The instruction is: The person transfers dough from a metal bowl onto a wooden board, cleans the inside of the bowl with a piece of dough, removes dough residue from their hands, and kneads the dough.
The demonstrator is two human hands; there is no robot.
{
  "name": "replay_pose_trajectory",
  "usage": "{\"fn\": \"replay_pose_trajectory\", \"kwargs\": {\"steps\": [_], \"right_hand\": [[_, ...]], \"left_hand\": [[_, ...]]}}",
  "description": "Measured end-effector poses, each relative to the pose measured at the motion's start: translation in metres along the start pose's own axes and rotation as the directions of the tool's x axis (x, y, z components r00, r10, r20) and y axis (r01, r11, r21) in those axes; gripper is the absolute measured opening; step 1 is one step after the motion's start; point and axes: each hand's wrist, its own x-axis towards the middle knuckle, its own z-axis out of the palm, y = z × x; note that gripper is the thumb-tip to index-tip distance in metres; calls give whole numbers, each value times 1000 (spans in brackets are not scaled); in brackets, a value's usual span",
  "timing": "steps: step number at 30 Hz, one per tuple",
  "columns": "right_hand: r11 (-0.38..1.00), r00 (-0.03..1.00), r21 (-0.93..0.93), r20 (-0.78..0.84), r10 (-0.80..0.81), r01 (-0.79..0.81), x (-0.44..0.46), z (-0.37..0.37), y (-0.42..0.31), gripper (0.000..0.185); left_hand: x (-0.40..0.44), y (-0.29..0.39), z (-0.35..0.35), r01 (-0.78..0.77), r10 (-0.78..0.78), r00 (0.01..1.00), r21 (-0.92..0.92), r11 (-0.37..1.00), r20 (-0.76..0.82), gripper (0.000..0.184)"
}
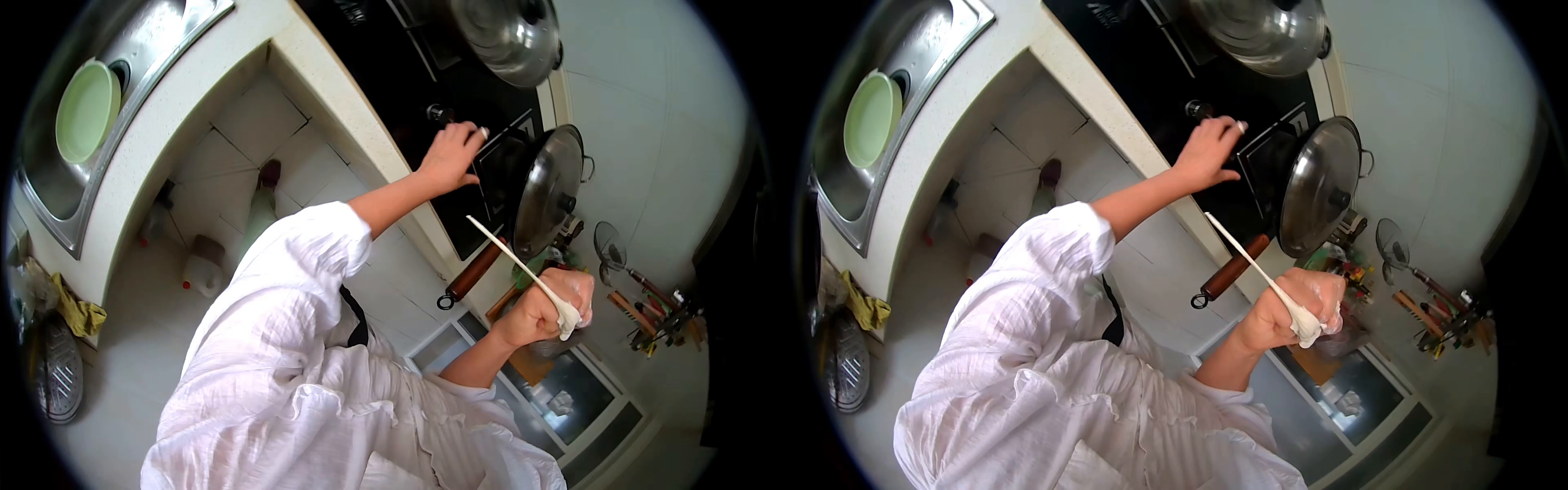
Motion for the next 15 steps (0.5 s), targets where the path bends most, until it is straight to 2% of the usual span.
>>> {"fn": "replay_pose_trajectory", "kwargs": {"steps": [3, 7, 9, 10, 12, 14, 15], "right_hand": [[1000, 998, 3, 57, 8, -8, -20, 18, -23, 24], [994, 990, 79, 121, -79, 70, -67, 47, -65, 26], [993, 977, 21, 177, -120, 118, -101, 57, -97, 29], [987, 966, 23, 205, -160, 158, -117, 62, -114, 29], [976, 942, 39, 255, -218, 215, -164, 72, -149, 29], [962, 921, 19, 283, -268, 274, -213, 87, -187, 31], [945, 892, 20, 325, -314, 325, -239, 93, -204, 31]], "left_hand": [[6, 29, -11, 145, -137, 978, 41, 989, -158, 81], [14, 84, -23, 61, -38, 946, 60, 996, -322, 70], [8, 132, -17, 121, -148, 954, -116, 986, -261, 66], [4, 159, -8, 61, -103, 966, -177, 982, -236, 62], [-20, 222, 18, 19, -65, 994, -435, 900, -90, 53], [-56, 271, 63, 47, 2, 997, -619, 784, 78, 46], [-79, 292, 88, 130, 13, 980, -687, 715, 199, 40]]}}
